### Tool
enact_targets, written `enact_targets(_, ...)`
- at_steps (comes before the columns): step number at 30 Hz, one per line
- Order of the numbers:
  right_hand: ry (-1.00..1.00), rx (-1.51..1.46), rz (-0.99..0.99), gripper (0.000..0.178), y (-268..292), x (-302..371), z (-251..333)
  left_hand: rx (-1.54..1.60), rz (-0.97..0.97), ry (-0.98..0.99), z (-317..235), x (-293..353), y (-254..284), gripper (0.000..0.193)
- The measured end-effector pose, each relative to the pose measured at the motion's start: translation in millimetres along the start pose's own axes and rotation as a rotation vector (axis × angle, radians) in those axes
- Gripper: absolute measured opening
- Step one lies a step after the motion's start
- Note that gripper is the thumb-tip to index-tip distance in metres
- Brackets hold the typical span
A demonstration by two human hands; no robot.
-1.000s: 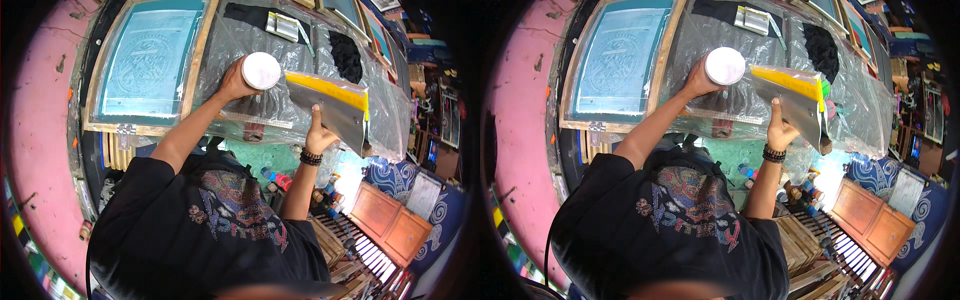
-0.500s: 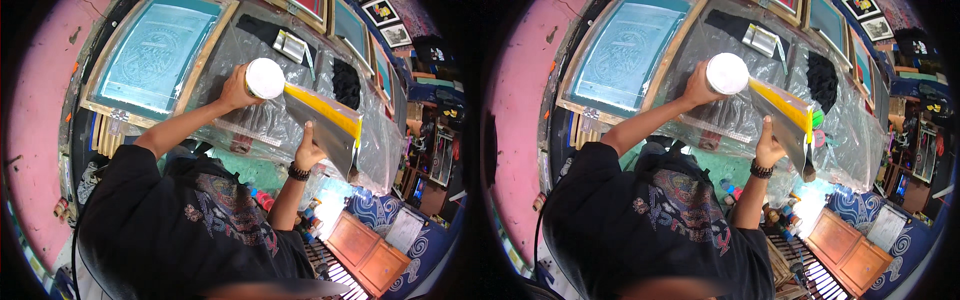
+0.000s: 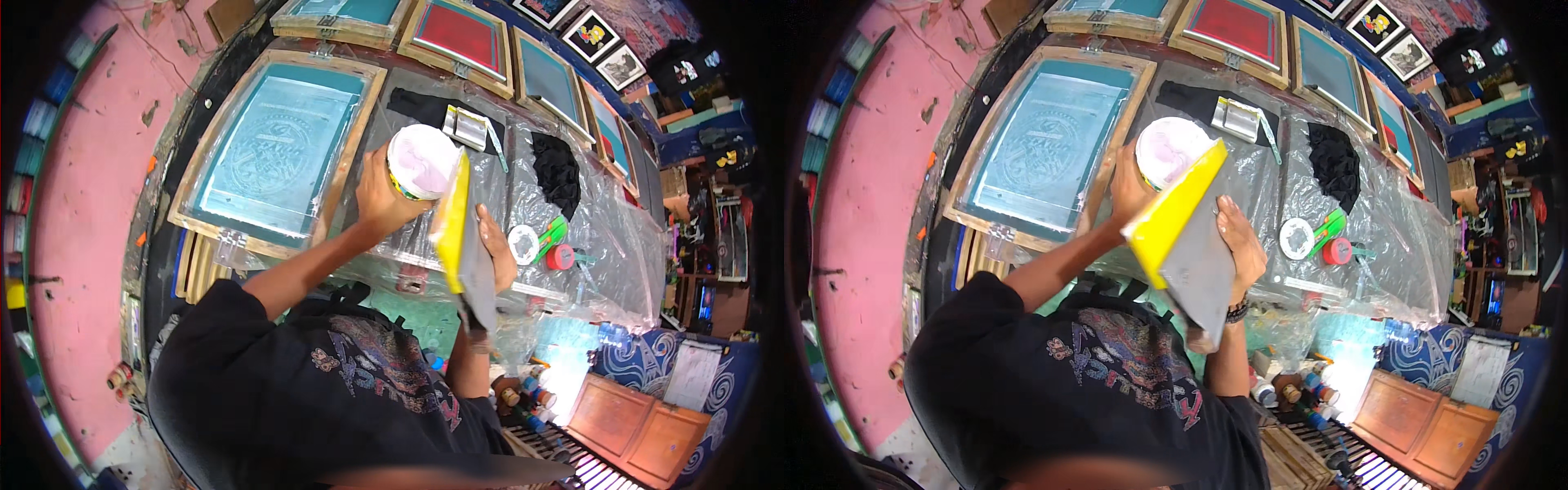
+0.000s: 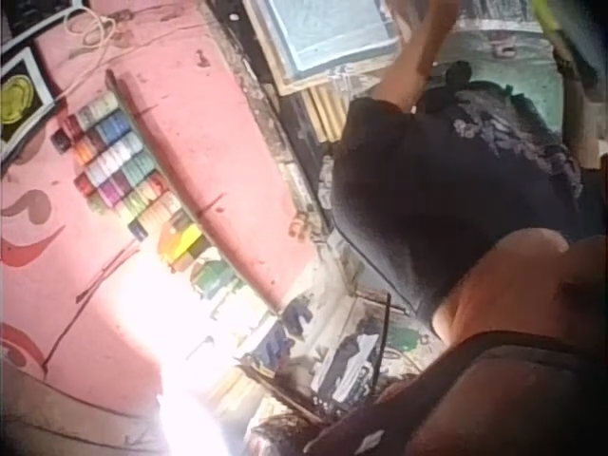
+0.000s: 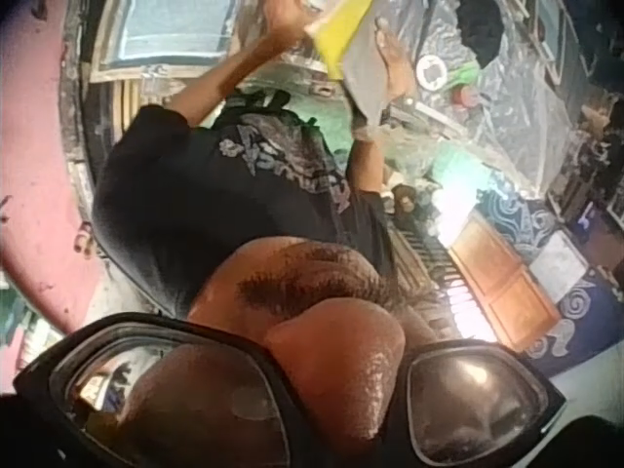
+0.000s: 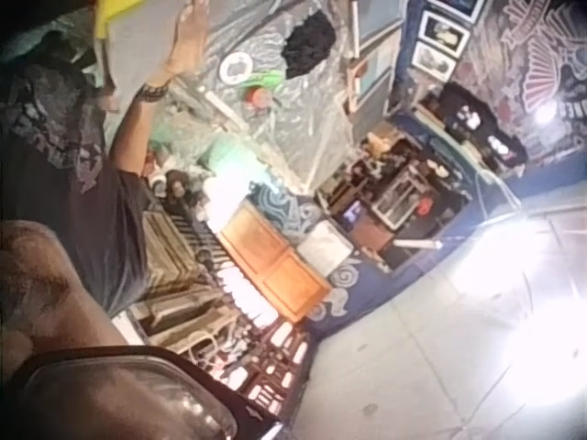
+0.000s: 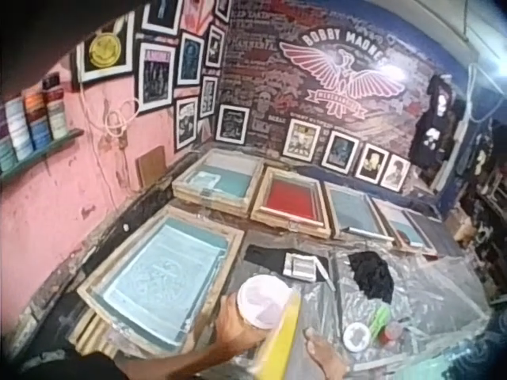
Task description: Preparing screen printing equipment by organizing screens and applying ink to a squeegee.
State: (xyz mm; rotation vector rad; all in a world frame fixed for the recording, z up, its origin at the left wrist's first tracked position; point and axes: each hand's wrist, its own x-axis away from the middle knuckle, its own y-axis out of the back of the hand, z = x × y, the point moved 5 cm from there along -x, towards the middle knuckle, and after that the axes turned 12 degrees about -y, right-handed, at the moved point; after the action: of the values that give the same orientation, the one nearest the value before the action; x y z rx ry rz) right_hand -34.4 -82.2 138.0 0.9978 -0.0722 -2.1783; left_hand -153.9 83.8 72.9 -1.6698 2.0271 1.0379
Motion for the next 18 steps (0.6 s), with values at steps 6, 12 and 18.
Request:
enact_targets(6,0.155,0.287,0.018,0.012,-33,-20,45,0.071,-0.074,0.095,4,1,49,0.104)
enact_targets(12,0.206,0.488,0.106,0.016,-59,-23,61,0.345,-0.025,0.218,23,10,100,0.105)
enact_targets(18,0.336,0.593,0.177,0.018,-80,-27,91,0.338,-0.017,0.223,27,11,150,0.107)
